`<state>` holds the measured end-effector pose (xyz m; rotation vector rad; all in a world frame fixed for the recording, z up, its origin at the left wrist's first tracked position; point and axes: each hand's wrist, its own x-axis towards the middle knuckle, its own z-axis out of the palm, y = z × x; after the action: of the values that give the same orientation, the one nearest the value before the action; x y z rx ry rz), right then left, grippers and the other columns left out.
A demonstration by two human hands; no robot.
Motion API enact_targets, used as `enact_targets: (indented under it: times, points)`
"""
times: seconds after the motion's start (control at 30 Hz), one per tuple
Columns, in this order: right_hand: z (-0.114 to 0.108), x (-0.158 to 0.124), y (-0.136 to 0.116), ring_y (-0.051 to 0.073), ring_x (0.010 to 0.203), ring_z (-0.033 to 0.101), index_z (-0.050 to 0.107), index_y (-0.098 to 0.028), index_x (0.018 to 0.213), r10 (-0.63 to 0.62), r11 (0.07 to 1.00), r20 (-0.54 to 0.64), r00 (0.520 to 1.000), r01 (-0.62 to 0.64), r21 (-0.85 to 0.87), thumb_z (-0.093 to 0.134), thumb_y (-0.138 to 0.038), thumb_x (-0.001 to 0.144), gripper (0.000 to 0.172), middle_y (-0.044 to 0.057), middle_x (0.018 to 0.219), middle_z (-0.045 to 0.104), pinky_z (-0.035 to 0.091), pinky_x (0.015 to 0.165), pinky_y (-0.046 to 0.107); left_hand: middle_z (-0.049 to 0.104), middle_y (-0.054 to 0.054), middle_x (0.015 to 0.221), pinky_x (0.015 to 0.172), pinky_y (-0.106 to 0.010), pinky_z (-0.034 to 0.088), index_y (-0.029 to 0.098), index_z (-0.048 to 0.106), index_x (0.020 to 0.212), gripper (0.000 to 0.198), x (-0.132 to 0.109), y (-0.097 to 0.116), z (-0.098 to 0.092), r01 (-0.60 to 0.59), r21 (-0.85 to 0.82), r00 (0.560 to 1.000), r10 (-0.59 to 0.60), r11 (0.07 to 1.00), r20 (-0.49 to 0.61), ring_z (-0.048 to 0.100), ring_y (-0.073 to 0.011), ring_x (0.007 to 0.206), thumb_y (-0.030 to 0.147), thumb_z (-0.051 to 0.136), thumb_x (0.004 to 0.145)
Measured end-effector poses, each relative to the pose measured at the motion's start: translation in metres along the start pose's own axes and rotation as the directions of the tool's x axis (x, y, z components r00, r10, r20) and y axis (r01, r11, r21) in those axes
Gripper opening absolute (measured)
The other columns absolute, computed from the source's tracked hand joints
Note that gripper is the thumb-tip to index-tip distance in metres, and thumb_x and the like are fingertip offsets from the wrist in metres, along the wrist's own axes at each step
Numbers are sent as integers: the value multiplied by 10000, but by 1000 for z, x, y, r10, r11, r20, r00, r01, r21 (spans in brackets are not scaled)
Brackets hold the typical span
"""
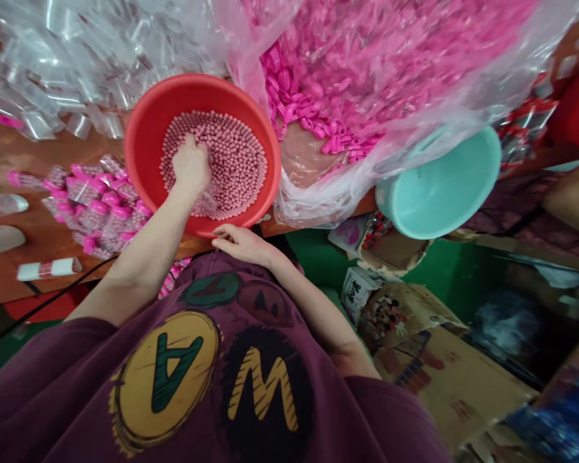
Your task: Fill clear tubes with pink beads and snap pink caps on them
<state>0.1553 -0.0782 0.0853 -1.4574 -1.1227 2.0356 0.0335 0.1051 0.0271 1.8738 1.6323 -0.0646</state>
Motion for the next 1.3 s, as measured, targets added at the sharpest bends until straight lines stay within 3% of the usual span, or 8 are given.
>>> enact_targets:
  times: [0.17, 0.3, 0.43, 0.6, 0.77, 1.0, 1.13, 1.3]
  points:
    - [-25, -31, 26, 191, 967, 758, 733, -194, 1223, 16, 1000, -219, 976, -15, 5, 634, -412, 1028, 309, 72, 1118, 805, 613, 996, 386, 612, -217, 1472, 1153, -522, 521, 90, 763, 1151, 422, 3, 27, 49, -19, -32, 999, 20, 999, 40, 665, -361, 1283, -32, 393, 988]
    - [-57, -48, 63, 198, 824, 726, 730, -211, 1147, 101, 995, -514, 852, -94, 40, 646, -516, 965, 366, 35, 933, 774, 636, 903, 409, 729, -144, 1238, 1131, -455, 540, 129, 794, 1063, 384, -1, 26, 82, -173, -318, 979, 199, 932, 51, 692, -315, 1183, -47, 626, 766]
    - [-85, -45, 73, 221, 812, 724, 714, -232, 1081, 81, 997, -651, 755, -62, 52, 684, -573, 901, 387, 42, 913, 778, 639, 891, 438, 777, -103, 1187, 1141, -438, 531, 136, 810, 1169, 448, -13, 13, 74, -242, -587, 946, 323, 773, 36, 700, -270, 1157, 88, 737, 730]
    - [-104, -14, 40, 193, 762, 706, 677, -244, 1068, -60, 991, -719, 693, 129, 41, 679, -652, 891, 445, 45, 941, 776, 629, 818, 401, 773, -128, 1367, 1187, -456, 503, 154, 766, 1368, 577, -49, 2, 38, -82, -855, 935, 337, 512, 113, 696, -276, 1278, 341, 830, 826]
    - [-109, 14, 3, 175, 786, 718, 695, -243, 1092, -246, 961, -636, 732, 269, -63, 673, -587, 953, 372, 48, 969, 782, 610, 799, 358, 763, -144, 1389, 1014, -400, 603, 195, 705, 1451, 673, -74, 2, 16, 69, -937, 923, 333, 342, 190, 708, -284, 1272, 569, 815, 902]
    - [-110, 24, -24, 178, 824, 708, 704, -256, 1135, -404, 915, -522, 752, 326, -238, 591, -493, 1042, 278, 42, 1002, 759, 615, 823, 363, 764, -132, 1350, 853, -329, 648, 219, 666, 1448, 529, -89, 4, 0, 207, -960, 913, 315, 191, 259, 779, -234, 1097, 376, 753, 950]
    - [-108, 26, -52, 233, 1067, 706, 736, -249, 1195, -620, 723, -225, 752, 435, -537, 515, -238, 1016, 284, 79, 1156, 739, 592, 1017, 444, 789, -105, 1239, 754, -313, 660, 219, 655, 1452, 539, -91, 12, -9, 346, -929, 890, 270, 128, 368, 788, -217, 976, 207, 641, 913]
    - [-105, 32, -71, 266, 1132, 675, 719, -219, 1307, -538, 632, 35, 842, 431, -645, 581, -185, 937, 396, 103, 1208, 702, 572, 1053, 479, 772, -109, 929, 631, -279, 607, 161, 756, 1104, 407, -88, 16, -11, 362, -930, 905, 214, 67, 368, 732, -208, 825, 455, 475, 1088]
